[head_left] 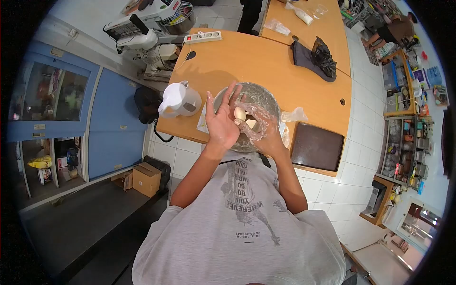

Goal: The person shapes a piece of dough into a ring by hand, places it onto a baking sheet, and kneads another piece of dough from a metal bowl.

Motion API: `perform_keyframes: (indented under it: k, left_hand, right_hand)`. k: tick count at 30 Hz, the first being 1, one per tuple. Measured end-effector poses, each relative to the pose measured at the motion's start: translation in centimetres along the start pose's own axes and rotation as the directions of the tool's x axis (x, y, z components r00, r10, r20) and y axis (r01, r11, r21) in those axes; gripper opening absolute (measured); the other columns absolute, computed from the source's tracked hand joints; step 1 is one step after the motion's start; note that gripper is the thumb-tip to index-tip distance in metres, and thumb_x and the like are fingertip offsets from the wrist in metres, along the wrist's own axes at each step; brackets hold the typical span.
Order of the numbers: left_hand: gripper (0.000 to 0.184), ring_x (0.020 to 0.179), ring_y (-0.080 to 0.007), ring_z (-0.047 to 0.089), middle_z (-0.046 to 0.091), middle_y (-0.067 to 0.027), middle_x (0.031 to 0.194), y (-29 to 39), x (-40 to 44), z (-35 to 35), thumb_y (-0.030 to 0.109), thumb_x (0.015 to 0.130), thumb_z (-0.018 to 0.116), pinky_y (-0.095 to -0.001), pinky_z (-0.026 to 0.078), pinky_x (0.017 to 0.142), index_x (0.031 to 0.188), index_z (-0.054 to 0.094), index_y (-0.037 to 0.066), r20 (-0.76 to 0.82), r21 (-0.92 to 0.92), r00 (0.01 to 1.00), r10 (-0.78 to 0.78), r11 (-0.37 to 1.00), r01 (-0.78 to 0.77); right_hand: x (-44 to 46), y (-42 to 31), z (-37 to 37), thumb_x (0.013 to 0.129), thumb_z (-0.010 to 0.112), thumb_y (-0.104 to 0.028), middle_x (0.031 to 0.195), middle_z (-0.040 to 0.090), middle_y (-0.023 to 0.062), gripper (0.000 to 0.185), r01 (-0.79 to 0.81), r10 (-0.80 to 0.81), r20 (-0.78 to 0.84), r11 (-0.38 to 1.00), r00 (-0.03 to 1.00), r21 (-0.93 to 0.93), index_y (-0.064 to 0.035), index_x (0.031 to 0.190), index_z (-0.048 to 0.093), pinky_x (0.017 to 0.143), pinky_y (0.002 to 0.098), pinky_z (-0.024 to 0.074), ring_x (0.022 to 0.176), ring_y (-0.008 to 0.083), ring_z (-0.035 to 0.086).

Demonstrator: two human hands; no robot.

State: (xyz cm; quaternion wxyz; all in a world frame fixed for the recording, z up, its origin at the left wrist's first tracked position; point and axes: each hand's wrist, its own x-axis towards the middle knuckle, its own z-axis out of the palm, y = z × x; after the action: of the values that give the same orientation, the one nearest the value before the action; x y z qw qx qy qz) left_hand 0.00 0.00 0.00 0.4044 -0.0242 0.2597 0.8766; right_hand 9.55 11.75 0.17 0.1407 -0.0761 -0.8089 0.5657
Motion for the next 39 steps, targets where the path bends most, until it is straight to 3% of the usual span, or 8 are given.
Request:
perform_keyframes:
  k: [10, 16, 23, 25, 28, 32, 34, 39]
  left_hand:
    - [0.085, 0.156, -0.0282, 0.030, 0.032, -0.0137, 0.168, -0.1, 0.6, 0.7, 0.069, 0.105, 0.027, -0.0450, 0.026, 0.127, 0.160, 0.037, 0.006, 0.238, -0.332, 0.966, -0.100, 0.926, 0.178]
    - [0.084, 0.156, -0.0261, 0.029, 0.035, -0.0054, 0.168, -1.2, 0.3, -0.2, 0.071, 0.103, 0.032, -0.0425, 0.032, 0.124, 0.161, 0.036, 0.011, 0.093, -0.157, 0.976, -0.196, 0.965, 0.209]
    - [0.085, 0.159, -0.0312, 0.022, 0.019, -0.0035, 0.174, -4.4, 0.4, 2.3, 0.075, 0.101, 0.025, -0.0533, 0.019, 0.127, 0.168, 0.018, 0.024, 0.163, -0.129, 0.986, 0.043, 0.991, -0.022]
    - [0.090, 0.158, -0.0320, 0.022, 0.019, -0.0071, 0.174, -4.4, 0.6, 2.0, 0.078, 0.099, 0.027, -0.0571, 0.018, 0.126, 0.168, 0.018, 0.021, 0.019, -0.115, 0.993, 0.117, 0.987, -0.114]
    - [0.079, 0.160, -0.0321, 0.017, 0.012, 0.0014, 0.176, -3.7, 0.1, 0.2, 0.074, 0.102, 0.019, -0.0545, 0.014, 0.128, 0.168, 0.016, 0.031, 0.248, -0.045, 0.969, -0.002, 0.999, 0.014]
    - [0.087, 0.159, -0.0302, 0.021, 0.020, -0.0029, 0.174, -3.0, 0.1, 0.7, 0.077, 0.100, 0.027, -0.0534, 0.017, 0.127, 0.168, 0.018, 0.024, 0.220, -0.071, 0.966, -0.132, 0.986, 0.151]
    - [0.089, 0.158, -0.0301, 0.024, 0.023, -0.0048, 0.173, -2.7, 0.5, 0.5, 0.078, 0.099, 0.030, -0.0530, 0.019, 0.127, 0.168, 0.020, 0.022, 0.190, -0.112, 0.966, -0.177, 0.973, 0.200]
    - [0.088, 0.154, -0.0333, 0.033, 0.029, -0.0072, 0.170, -2.6, -0.1, -0.2, 0.077, 0.100, 0.032, -0.0590, 0.021, 0.124, 0.165, 0.028, 0.019, 0.083, -0.139, 0.962, -0.259, 0.953, 0.269]
  right_hand:
    - [0.8, -1.6, -0.7, 0.094, 0.074, -0.019, 0.140, 0.063, 0.0174, 0.045, 0.353, -0.378, -0.048, 0.897, 0.924, -0.267, -0.0086, 0.137, 0.066, 0.112, 0.0491, 0.0449, 0.131, 0.0365, 0.059]
    - [3.2, -3.7, -1.0, 0.107, 0.042, -0.045, 0.170, 0.027, 0.0163, 0.061, 0.218, -0.288, -0.123, 0.890, 0.950, -0.400, -0.0133, 0.159, 0.043, 0.123, 0.0669, -0.0074, 0.160, 0.0381, 0.016]
    - [4.6, -2.6, 3.3, 0.107, 0.042, -0.040, 0.175, 0.010, 0.0130, 0.064, 0.132, -0.203, -0.054, 0.792, 0.978, -0.597, -0.0165, 0.165, 0.030, 0.116, 0.0758, -0.0127, 0.161, 0.0401, 0.001]
    - [3.8, -3.8, 4.3, 0.107, 0.043, -0.040, 0.175, 0.012, 0.0135, 0.064, -0.295, 0.305, -0.051, 0.844, 0.951, -0.448, -0.0166, 0.165, 0.031, 0.115, 0.0760, -0.0132, 0.161, 0.0404, 0.001]
    - [4.1, -2.4, 3.1, 0.107, 0.042, -0.039, 0.175, 0.012, 0.0139, 0.063, 0.136, -0.193, -0.030, 0.782, 0.981, -0.608, -0.0162, 0.165, 0.032, 0.116, 0.0745, -0.0137, 0.161, 0.0413, 0.000]
    - [3.9, 2.0, 3.5, 0.107, 0.043, -0.044, 0.173, 0.015, 0.0184, 0.065, 0.069, -0.126, -0.054, 0.796, 0.990, -0.602, -0.0147, 0.164, 0.032, 0.120, 0.0717, -0.0098, 0.160, 0.0452, 0.000]
    - [4.6, 4.6, 3.5, 0.110, 0.033, -0.044, 0.174, 0.016, 0.0118, 0.062, -0.101, 0.097, -0.037, 0.987, 0.995, -0.122, -0.0157, 0.165, 0.029, 0.120, 0.0692, -0.0144, 0.161, 0.0378, 0.001]
    - [5.3, -1.3, 1.0, 0.111, 0.023, -0.049, 0.172, 0.024, 0.0112, 0.064, 0.030, -0.080, -0.177, 0.963, 0.981, -0.269, -0.0145, 0.164, 0.031, 0.125, 0.0621, -0.0074, 0.162, 0.0350, 0.004]
